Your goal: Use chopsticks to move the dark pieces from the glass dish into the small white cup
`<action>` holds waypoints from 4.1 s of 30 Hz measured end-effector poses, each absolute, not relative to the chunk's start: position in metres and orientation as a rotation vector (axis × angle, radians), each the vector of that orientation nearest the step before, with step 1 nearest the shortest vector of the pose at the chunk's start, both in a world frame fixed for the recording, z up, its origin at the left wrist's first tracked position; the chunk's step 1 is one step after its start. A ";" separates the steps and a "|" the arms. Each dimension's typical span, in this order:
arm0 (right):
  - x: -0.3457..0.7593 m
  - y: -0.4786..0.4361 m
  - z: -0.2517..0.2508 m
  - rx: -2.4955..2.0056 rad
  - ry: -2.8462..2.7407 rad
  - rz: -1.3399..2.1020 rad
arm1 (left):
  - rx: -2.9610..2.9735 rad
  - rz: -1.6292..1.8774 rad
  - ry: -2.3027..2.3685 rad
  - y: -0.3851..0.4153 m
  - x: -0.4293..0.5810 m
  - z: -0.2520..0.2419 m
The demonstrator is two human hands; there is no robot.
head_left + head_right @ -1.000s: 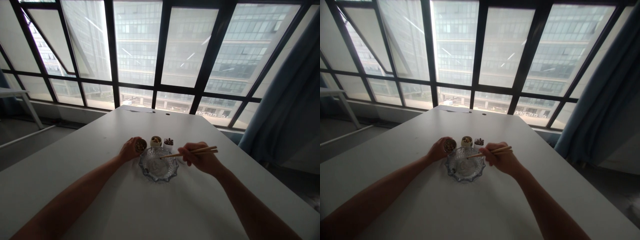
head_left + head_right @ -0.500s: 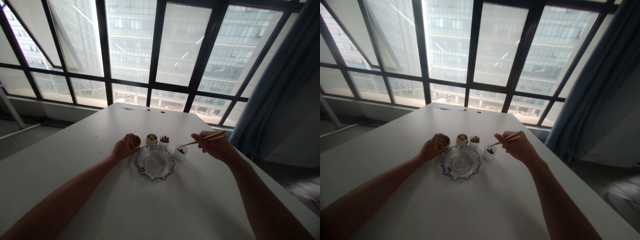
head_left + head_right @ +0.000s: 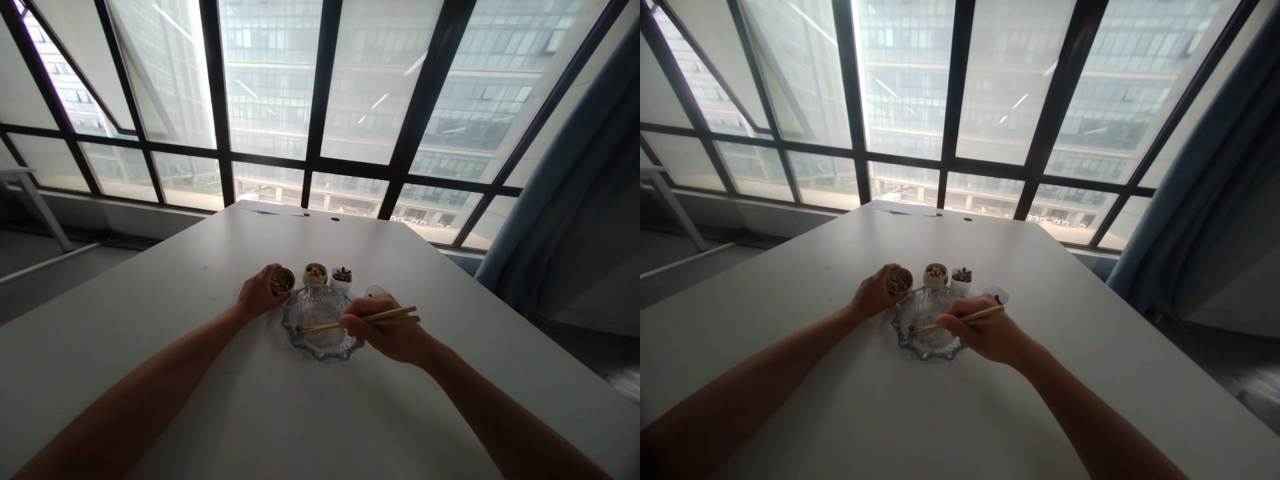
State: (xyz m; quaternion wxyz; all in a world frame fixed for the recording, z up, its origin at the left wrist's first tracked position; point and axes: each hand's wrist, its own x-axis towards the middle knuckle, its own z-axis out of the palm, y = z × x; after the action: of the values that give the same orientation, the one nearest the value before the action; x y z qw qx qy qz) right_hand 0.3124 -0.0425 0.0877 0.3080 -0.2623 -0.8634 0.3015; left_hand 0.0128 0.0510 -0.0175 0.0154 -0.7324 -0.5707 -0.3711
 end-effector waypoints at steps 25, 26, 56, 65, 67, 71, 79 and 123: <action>0.311 -0.038 0.080 -0.837 -2.155 0.782 | -2.282 -1.066 -1.823 0.045 0.014 -0.011; 0.311 -0.038 0.080 -0.850 -2.150 0.785 | -2.281 -1.069 -1.821 0.045 0.014 -0.012; 0.304 -0.044 0.082 -0.974 -2.011 0.989 | -2.305 -1.096 -1.793 0.045 0.013 -0.012; 0.300 -0.050 0.085 -1.064 -1.970 0.947 | -2.298 -1.091 -1.817 0.045 0.014 -0.011; 0.299 -0.051 0.084 -1.053 -1.975 0.966 | -2.286 -1.090 -1.840 0.045 0.014 -0.012; 0.299 -0.051 0.083 -1.002 -2.011 0.944 | -2.250 -1.094 -1.904 0.048 0.013 -0.013; 0.301 -0.053 0.080 -0.737 -2.289 0.642 | -2.232 -1.095 -1.930 0.050 0.012 -0.013; 0.326 -0.055 0.114 -0.882 -2.358 0.756 | -2.253 -1.095 -1.925 0.052 0.012 -0.016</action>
State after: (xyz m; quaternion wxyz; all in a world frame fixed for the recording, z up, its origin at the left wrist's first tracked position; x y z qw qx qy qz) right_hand 0.3262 -0.0546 0.1141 0.2538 -0.3246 -0.8676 0.2783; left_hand 0.0119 0.0523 -0.0162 -0.0092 -0.7131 -0.6093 -0.3466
